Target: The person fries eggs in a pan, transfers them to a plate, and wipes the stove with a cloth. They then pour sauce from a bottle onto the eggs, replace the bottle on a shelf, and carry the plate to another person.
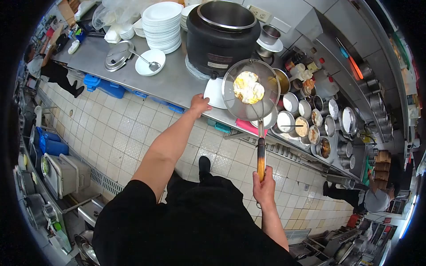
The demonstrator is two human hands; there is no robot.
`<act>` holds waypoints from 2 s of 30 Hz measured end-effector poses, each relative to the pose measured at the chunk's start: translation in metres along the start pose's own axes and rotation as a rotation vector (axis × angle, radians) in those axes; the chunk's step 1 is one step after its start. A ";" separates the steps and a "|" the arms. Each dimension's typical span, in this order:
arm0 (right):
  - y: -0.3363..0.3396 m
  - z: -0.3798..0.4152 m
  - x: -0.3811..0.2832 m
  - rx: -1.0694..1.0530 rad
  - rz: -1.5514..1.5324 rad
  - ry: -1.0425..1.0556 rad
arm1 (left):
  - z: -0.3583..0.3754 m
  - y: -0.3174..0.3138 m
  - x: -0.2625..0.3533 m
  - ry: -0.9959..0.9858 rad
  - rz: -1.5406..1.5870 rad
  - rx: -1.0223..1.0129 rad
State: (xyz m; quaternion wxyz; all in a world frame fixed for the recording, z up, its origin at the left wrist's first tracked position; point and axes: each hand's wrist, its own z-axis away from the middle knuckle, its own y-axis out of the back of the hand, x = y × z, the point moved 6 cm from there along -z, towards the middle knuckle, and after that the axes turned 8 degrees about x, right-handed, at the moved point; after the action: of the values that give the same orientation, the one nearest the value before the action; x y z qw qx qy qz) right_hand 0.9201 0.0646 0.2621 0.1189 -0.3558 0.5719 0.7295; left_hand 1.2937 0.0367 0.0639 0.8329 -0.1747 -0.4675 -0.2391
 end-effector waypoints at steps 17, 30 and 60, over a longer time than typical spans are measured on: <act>-0.055 0.035 -0.163 -0.065 0.364 0.393 | 0.050 0.221 0.047 -0.114 0.151 -0.010; -0.143 0.006 -0.311 0.029 0.278 0.629 | 0.034 0.406 0.075 -0.124 0.247 0.211; -0.471 -0.088 -0.625 -0.692 -0.260 0.094 | -0.339 1.067 0.265 -0.170 0.749 1.177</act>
State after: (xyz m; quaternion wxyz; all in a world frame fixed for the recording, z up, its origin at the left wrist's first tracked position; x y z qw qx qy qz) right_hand 1.6760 0.2787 0.3104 0.0571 -0.4776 0.2462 0.8414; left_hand 2.2473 0.6799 0.0499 0.7760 0.1379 -0.4910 0.3711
